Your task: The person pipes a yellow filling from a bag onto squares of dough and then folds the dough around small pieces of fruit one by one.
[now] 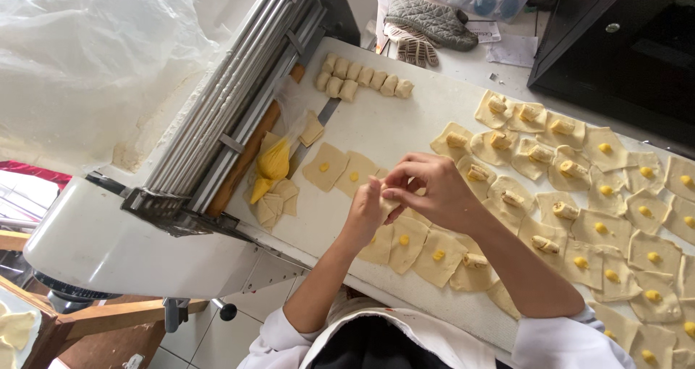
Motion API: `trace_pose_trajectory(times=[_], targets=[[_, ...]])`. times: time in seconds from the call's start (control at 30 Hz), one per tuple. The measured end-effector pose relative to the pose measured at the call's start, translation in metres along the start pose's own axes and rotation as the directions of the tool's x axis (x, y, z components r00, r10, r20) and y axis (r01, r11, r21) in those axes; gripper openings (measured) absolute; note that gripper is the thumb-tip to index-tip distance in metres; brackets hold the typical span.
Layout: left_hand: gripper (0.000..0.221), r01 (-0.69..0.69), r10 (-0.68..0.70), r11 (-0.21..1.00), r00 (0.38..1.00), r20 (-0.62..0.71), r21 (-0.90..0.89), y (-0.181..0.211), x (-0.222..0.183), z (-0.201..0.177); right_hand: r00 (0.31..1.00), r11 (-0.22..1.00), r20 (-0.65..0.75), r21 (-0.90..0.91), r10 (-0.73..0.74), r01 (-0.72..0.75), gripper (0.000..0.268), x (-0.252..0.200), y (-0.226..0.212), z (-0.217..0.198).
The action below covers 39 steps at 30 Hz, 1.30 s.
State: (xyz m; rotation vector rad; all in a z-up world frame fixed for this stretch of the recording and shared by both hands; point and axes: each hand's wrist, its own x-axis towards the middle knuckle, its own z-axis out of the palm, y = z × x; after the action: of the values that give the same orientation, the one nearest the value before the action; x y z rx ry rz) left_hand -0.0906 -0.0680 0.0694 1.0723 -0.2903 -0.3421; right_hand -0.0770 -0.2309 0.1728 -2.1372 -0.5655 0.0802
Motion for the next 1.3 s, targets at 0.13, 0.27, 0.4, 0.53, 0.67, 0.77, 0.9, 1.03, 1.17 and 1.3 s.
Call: trace_pose_trajectory(times=[0.13,0.27,0.4,0.53,0.67,0.77,0.9,1.03,1.17,1.3], targets=[[0.05,0.049,-0.054,0.996,0.996,0.066,0.076,-0.006,0.0,-0.005,0.988,0.994,-0.109,0.005,-0.107,0.108,0.008,0.001,0.014,-0.003],[0.051,0.057,-0.056,0.998,0.998,0.035,-0.014,-0.009,0.003,-0.009,0.888,0.943,-0.326,-0.192,-0.323,0.272,0.014,-0.004,0.024,0.007],[0.062,-0.035,0.04,0.929,0.999,0.005,-0.369,-0.013,0.005,-0.012,0.735,0.747,-0.284,-0.507,-0.616,0.43,0.022,-0.027,0.015,0.045],[0.057,-0.103,0.092,0.958,0.994,-0.053,-0.267,-0.016,0.003,-0.019,0.695,0.56,-0.181,-0.744,-0.696,0.366,0.028,-0.039,0.005,0.07],[0.052,-0.11,0.093,0.903,0.994,-0.061,-0.415,-0.012,0.004,-0.016,0.7,0.71,-0.368,-0.646,-0.612,0.281,0.04,-0.041,0.007,0.084],[0.047,-0.12,0.06,0.804,0.991,-0.121,-0.582,-0.003,0.003,-0.004,0.777,0.931,-0.513,-0.21,-0.365,0.299,0.046,-0.038,0.019,0.098],[0.047,-0.11,0.046,0.818,0.991,-0.127,-0.565,0.014,0.0,0.001,0.849,0.859,-0.498,0.344,-0.174,0.378,0.041,-0.025,0.041,0.088],[0.048,-0.156,0.15,0.978,0.987,-0.057,-0.138,0.019,-0.002,-0.006,0.922,0.943,-0.25,0.081,-0.295,0.324,0.043,-0.021,0.044,0.035],[0.038,-0.168,0.196,0.972,0.966,-0.171,0.167,0.005,-0.003,-0.001,0.952,0.977,-0.262,0.099,-0.159,0.19,0.045,-0.025,0.015,0.025],[0.037,-0.178,0.234,0.958,0.939,-0.252,0.226,0.002,-0.002,0.0,0.946,0.975,-0.308,0.221,0.101,-0.032,0.028,-0.025,-0.005,0.035]])
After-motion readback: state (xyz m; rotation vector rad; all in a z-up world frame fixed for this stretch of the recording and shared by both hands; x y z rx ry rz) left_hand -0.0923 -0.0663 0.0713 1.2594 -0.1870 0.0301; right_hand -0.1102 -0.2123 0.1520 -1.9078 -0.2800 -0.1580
